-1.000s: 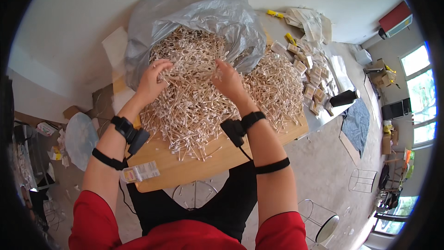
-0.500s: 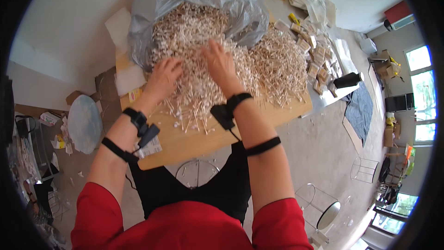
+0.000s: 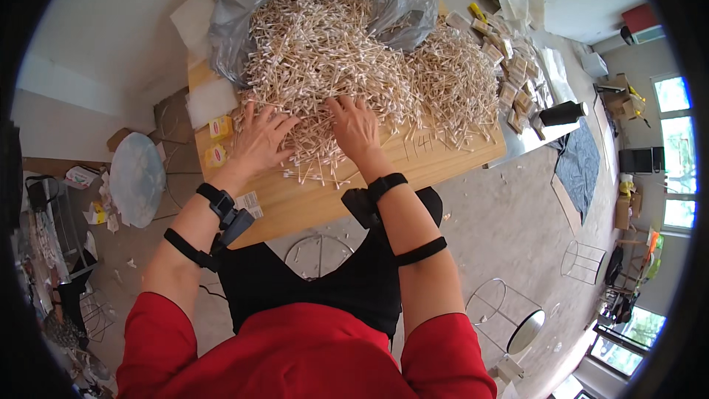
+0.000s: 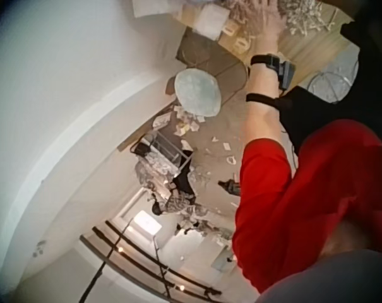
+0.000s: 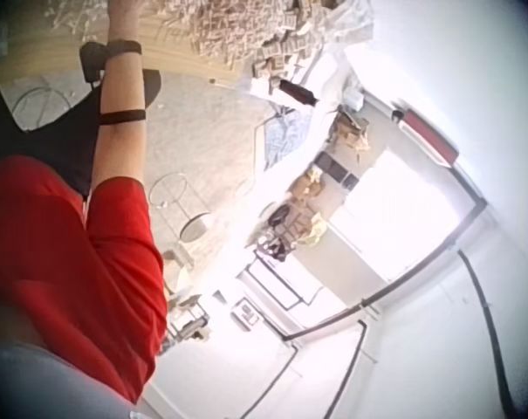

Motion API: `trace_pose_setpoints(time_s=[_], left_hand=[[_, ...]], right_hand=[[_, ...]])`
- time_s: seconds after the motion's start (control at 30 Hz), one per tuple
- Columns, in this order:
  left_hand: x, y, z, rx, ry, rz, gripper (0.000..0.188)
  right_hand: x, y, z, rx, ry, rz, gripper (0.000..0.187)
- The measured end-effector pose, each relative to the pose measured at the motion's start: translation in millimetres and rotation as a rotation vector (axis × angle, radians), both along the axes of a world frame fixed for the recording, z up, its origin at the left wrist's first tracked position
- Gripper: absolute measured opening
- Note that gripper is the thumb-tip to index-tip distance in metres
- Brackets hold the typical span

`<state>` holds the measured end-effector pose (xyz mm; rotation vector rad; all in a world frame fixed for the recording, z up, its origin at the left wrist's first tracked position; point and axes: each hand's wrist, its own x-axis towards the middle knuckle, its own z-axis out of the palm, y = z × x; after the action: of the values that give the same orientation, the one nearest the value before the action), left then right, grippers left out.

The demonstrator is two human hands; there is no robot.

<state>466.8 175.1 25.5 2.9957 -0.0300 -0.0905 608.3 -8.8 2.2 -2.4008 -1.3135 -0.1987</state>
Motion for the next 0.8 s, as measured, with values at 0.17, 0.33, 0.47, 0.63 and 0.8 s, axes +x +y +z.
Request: trace_pose_setpoints(time_s=[0.17,0.33,0.47,0.63,0.8], left_hand=[[7,-9,4,0.045,0.088,-0.021,0.069],[11,-9,6,-0.025,0.094,0.080,0.065],[9,-9,8,-0.047,0.106,0.066,0.053],[-34,1,13,-0.321,-0.244,0.150,0.037],[-127,-11,13,-0.601,-0.289,0.351,0.031]], right_hand=[[8,7,-2,-0.121,-0.016,0.109,0.053],[15,4,-1,-0.281,0.010,0.173,0.060],[18,3,-6,-0.163,-0.003,0.018,0.054],[-9,-18,14,0.246,0.077,0.029,0.036],[-98,-54,-10,0.191,0.431,-0.043,0.012]])
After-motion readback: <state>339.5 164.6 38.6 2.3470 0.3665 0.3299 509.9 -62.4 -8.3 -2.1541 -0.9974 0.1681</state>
